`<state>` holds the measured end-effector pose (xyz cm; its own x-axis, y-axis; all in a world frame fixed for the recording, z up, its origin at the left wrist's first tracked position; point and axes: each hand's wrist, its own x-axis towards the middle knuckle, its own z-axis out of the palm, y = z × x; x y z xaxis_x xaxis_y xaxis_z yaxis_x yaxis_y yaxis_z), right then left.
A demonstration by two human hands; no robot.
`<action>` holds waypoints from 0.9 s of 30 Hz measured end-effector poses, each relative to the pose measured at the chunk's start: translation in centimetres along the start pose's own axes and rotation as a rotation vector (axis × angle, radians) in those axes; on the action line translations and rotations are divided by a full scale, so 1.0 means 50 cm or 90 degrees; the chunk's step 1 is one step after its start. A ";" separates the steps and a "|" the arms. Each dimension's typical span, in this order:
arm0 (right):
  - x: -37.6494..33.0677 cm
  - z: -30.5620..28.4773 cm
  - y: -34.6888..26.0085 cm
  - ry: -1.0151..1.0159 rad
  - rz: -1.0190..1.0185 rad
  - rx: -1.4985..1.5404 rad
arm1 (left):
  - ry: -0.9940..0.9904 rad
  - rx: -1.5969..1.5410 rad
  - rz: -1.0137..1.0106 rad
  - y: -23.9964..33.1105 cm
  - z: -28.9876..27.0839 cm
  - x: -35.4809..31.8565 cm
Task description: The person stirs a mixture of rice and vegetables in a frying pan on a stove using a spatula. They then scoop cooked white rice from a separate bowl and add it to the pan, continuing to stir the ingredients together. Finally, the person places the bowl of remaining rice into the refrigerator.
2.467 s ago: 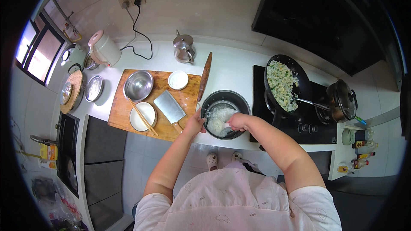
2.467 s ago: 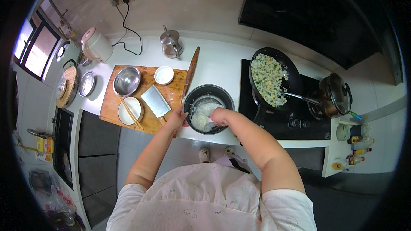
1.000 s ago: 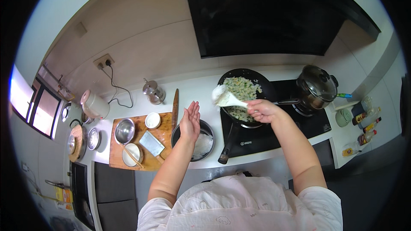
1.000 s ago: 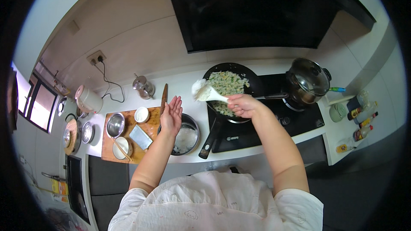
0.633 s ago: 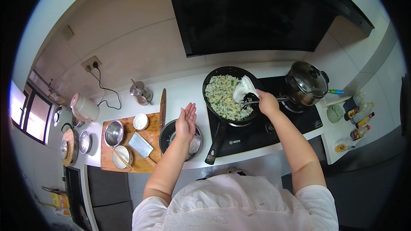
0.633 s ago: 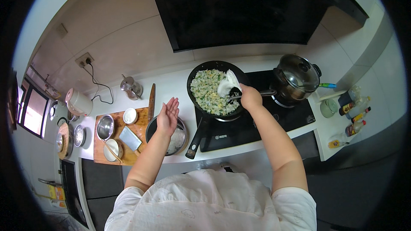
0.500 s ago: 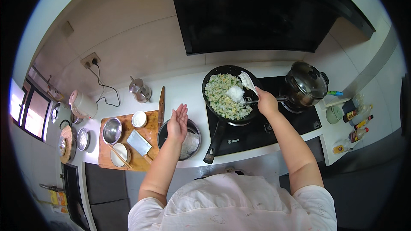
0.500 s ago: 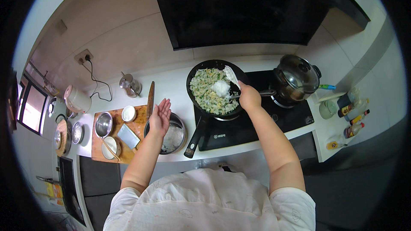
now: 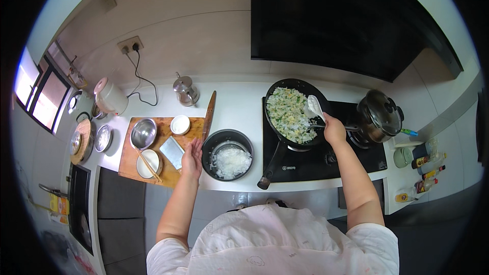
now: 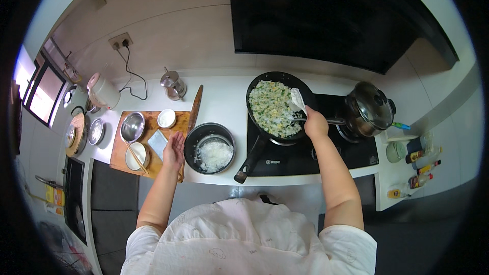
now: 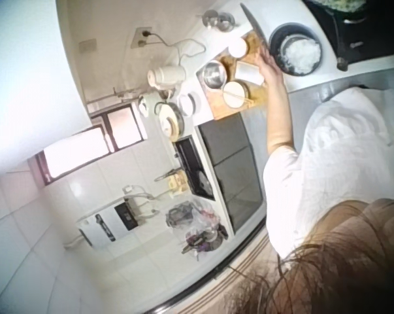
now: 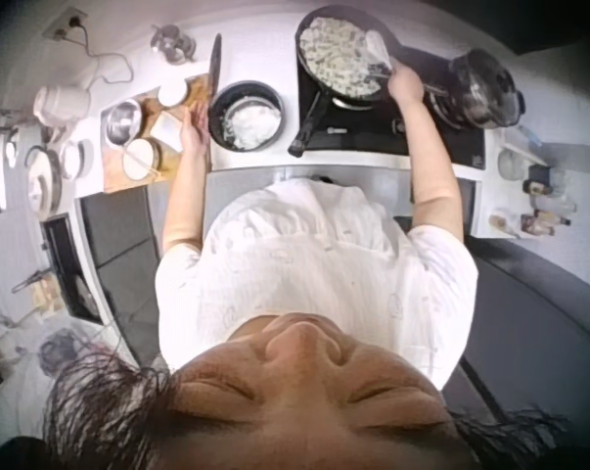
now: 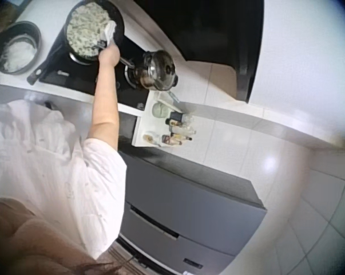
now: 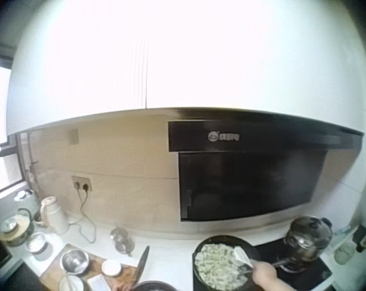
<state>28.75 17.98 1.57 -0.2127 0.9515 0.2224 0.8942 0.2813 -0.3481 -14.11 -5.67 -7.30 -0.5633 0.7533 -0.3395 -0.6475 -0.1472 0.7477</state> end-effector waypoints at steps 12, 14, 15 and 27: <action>0.013 0.016 -0.084 -0.005 -0.015 -0.001 | 0.077 0.184 -0.056 0.027 -0.072 -0.055; 0.022 0.036 -0.102 -0.070 -0.029 0.064 | 0.067 0.244 -0.075 0.008 -0.102 -0.053; 0.020 0.032 -0.138 -0.099 -0.026 0.091 | 0.053 0.286 -0.083 -0.005 -0.124 -0.045; -0.112 0.196 -0.470 -0.609 -0.304 0.079 | 0.035 0.578 -0.124 -0.071 -0.081 -0.054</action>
<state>5.06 7.26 -0.45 -0.7971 0.4274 -0.4266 0.6026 0.6087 -0.5161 -12.39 -9.77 -11.36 -0.5259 0.6768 -0.5152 -0.0967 0.5541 0.8268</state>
